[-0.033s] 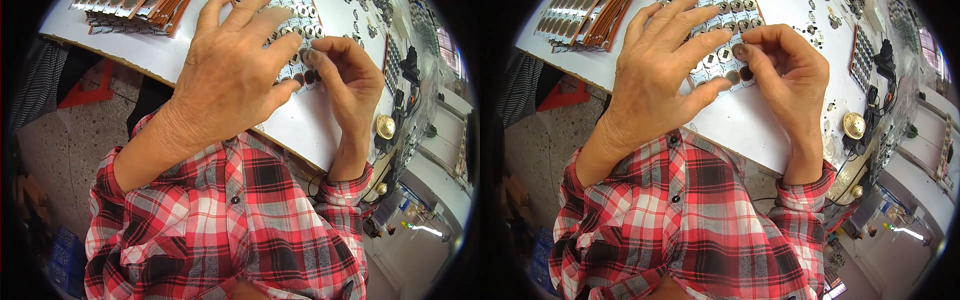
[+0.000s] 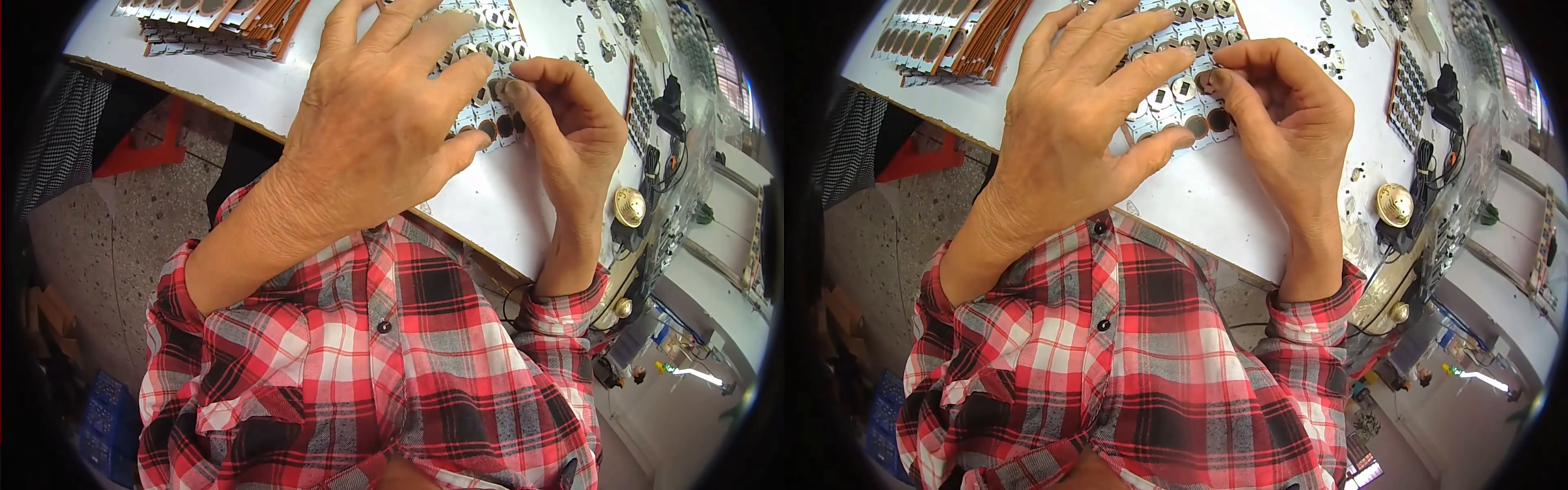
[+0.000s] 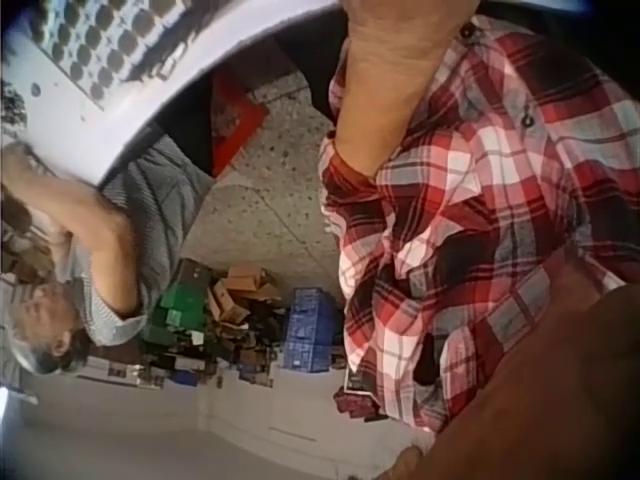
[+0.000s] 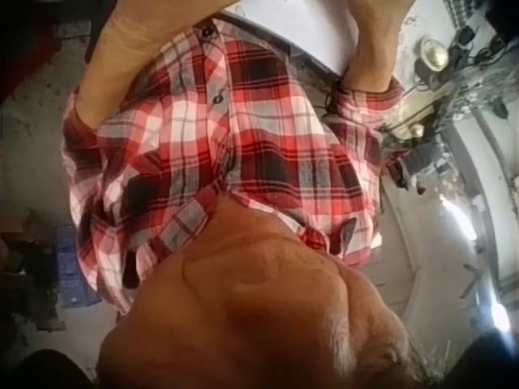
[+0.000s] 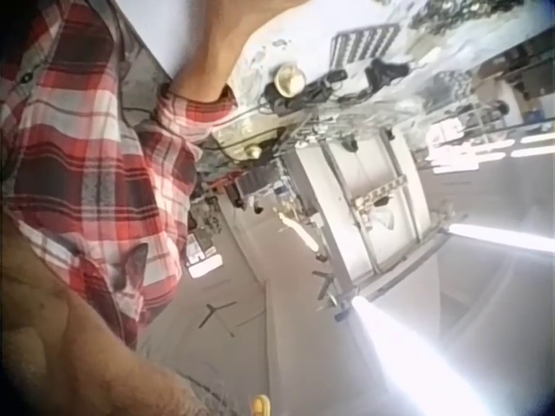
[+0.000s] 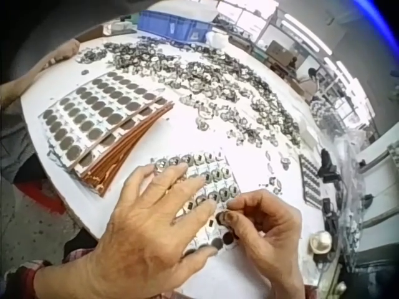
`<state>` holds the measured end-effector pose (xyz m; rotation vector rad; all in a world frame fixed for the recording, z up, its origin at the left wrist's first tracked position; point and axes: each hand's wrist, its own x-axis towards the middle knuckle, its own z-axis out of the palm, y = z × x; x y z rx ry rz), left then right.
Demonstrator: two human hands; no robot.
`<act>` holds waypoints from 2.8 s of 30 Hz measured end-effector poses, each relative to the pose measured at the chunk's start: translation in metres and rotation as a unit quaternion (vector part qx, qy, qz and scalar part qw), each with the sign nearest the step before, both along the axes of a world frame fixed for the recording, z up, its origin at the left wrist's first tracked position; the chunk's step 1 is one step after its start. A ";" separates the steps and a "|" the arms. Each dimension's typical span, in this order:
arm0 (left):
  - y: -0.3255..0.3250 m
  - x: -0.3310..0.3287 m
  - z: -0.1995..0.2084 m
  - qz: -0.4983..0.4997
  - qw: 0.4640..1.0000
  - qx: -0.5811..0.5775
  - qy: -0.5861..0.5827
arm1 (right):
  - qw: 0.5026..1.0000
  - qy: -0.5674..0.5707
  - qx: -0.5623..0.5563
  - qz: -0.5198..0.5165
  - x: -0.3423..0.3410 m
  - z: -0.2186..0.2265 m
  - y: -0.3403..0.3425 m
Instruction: Manually assemble small toy components onto a grid tray.
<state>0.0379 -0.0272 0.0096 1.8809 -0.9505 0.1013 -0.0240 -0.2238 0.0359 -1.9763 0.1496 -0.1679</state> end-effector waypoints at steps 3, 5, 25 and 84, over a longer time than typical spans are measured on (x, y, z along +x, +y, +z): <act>0.000 0.000 -0.001 0.003 1.000 0.001 -0.002 | 1.000 0.002 -0.012 -0.008 -0.001 0.002 0.001; 0.002 -0.001 -0.001 0.004 1.000 0.001 -0.003 | 0.999 0.014 -0.036 -0.003 -0.001 0.002 -0.001; 0.002 -0.004 -0.003 -0.015 0.998 -0.043 -0.043 | 0.968 -0.088 -0.191 -0.135 0.012 -0.002 -0.045; -0.009 -0.003 -0.001 0.032 0.998 0.039 -0.036 | 0.998 0.008 -0.045 0.030 0.006 -0.006 -0.033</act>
